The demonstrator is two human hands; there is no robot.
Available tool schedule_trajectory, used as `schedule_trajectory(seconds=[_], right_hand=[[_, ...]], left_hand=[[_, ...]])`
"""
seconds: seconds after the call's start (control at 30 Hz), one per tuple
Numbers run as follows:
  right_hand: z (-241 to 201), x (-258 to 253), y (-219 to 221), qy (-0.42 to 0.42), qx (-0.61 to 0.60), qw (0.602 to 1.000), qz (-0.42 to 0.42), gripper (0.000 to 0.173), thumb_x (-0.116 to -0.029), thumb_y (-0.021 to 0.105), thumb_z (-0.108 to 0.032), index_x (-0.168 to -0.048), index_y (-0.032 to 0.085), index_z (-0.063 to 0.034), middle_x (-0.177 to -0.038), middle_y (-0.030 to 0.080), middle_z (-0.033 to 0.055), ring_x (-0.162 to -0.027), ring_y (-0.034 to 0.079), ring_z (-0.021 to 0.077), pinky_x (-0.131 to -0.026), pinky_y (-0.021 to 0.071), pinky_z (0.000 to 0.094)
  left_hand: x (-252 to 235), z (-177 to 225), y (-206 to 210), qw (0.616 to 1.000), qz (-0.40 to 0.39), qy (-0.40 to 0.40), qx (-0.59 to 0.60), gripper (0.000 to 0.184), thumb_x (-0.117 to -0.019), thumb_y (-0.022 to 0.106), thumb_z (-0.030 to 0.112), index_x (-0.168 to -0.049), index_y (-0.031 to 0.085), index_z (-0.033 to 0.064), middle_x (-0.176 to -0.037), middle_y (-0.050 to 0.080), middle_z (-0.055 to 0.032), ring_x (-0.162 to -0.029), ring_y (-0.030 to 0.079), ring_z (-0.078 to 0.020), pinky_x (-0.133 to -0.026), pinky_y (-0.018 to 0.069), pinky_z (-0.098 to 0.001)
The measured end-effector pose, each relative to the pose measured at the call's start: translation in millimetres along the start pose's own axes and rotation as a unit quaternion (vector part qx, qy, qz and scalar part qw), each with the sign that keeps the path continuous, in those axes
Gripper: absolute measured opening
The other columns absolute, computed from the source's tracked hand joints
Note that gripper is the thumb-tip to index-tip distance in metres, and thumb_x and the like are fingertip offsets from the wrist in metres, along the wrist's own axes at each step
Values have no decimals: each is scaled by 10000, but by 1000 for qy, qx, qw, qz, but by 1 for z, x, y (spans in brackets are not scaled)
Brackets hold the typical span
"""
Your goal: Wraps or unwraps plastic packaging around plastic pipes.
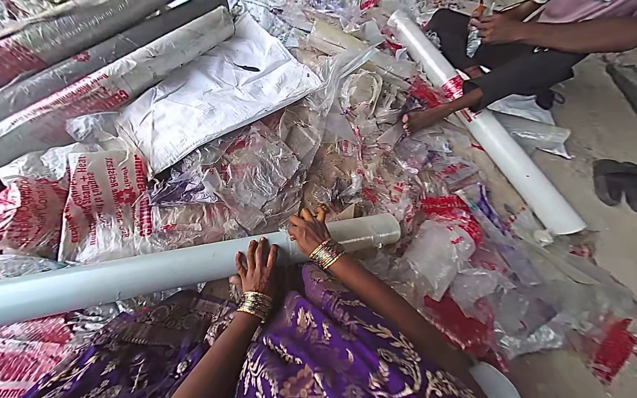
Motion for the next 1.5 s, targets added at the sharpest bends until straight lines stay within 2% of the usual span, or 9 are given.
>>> schedule_trajectory(seconds=[0.13,0.33,0.53,0.8,1.0,1.13,1.33,1.5], right_hand=[[-6,1,1,-18,23,999,-23,263,-1001,497,-2,-1117,731,29,-1399,628,163,-1372,491,432,-1097,245,722],[13,8,0,-7,26,999,-25,261,-991,503,11,-1123,728,28,-1373,638,172,-1339,508,449,-1082,249,742],[38,23,3,1,40,999,3,263,-972,514,18,-1108,739,15,-1355,651,170,-1355,500,459,-1063,261,757],[79,49,9,14,58,990,131,217,-918,567,28,-1001,765,-2,-1242,719,157,-1216,607,477,-960,344,761],[110,68,9,35,76,983,166,205,-896,590,46,-987,766,-6,-1219,729,160,-1136,639,491,-942,345,774],[129,82,11,54,81,980,173,216,-888,587,54,-995,765,-7,-1153,728,183,-1113,640,490,-958,334,775],[159,107,6,67,133,958,245,184,-817,666,63,-921,781,-36,-1083,751,165,-1011,675,485,-891,376,773],[183,127,5,142,137,962,189,223,-855,645,46,-1011,781,-38,-1127,733,180,-1112,633,506,-948,346,785]], left_hand=[[1,-1,2,999,37,17,7,531,-791,718,-62,-1291,704,114,-1414,624,-204,-1365,526,-481,-1087,324,-748],[1,-4,1,999,32,13,21,504,-812,731,-12,-1297,706,121,-1424,620,-193,-1378,515,-478,-1083,322,-755],[3,-8,3,998,43,25,35,502,-819,714,-32,-1295,712,127,-1418,621,-208,-1362,531,-481,-1079,326,-755],[4,-12,5,997,51,46,36,500,-822,710,-26,-1298,713,127,-1417,618,-223,-1351,539,-490,-1069,330,-759],[3,-13,4,997,39,51,42,515,-828,705,-39,-1310,709,139,-1430,611,-215,-1358,534,-482,-1075,329,-750],[5,-16,4,997,35,55,31,547,-814,707,-49,-1321,705,157,-1441,607,-200,-1361,537,-467,-1079,332,-741],[2,-15,5,996,61,64,33,546,-789,724,-70,-1284,729,159,-1405,633,-201,-1334,564,-464,-1055,363,-739],[4,-14,2,998,32,52,27,567,-811,713,-73,-1320,708,175,-1442,609,-188,-1370,537,-448,-1087,345,-727]])
Point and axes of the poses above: each hand's wrist, its own x-axis away from the middle knuckle, its own y-axis out of the palm, z = x × y, the point moved 4 cm from there along -x, towards the middle knuckle
